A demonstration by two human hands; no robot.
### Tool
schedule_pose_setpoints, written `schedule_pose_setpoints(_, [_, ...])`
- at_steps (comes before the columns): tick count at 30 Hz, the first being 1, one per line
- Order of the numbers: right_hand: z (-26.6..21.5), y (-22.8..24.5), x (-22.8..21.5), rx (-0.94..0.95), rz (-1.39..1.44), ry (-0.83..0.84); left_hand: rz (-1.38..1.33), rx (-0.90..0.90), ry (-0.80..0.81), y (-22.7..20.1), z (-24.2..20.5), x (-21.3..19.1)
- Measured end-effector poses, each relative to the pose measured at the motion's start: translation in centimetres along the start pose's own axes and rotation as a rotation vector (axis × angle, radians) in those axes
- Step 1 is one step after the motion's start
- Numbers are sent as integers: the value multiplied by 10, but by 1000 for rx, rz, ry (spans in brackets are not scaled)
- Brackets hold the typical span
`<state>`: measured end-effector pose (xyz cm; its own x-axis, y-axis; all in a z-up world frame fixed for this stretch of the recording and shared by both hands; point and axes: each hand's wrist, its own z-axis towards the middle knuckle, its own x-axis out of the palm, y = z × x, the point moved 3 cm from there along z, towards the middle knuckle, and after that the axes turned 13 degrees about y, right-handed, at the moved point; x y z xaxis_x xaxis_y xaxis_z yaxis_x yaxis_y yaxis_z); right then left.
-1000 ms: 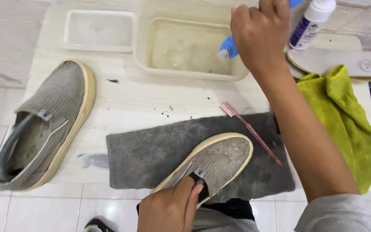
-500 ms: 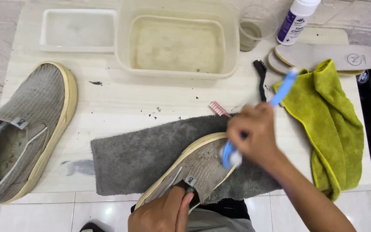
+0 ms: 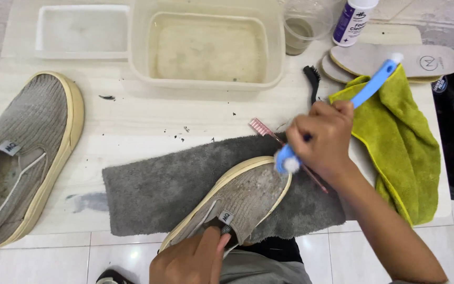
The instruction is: Cleaning a grey slip-on shoe using brushes, water, and a yellow cloth at a cleaning station.
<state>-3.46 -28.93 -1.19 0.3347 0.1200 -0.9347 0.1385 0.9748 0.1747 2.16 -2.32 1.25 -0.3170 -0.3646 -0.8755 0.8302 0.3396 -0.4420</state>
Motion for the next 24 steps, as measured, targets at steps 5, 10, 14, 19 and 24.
schedule_pose_setpoints(5, [13,47,-12,-194,242,-2,-58,-151,119,0,0,2])
schedule_pose_setpoints(10, [13,4,3,-72,74,-16,-10,-123,88,0,-1,-1])
schedule_pose_setpoints(14, [10,37,-7,-252,252,24,51,-120,40,6,-4,11])
schedule_pose_setpoints(19, [6,7,-2,-166,127,-44,44,-105,102,2,-1,1])
schedule_pose_setpoints(24, [0,30,-10,-152,159,-48,25,-126,67,3,-1,7])
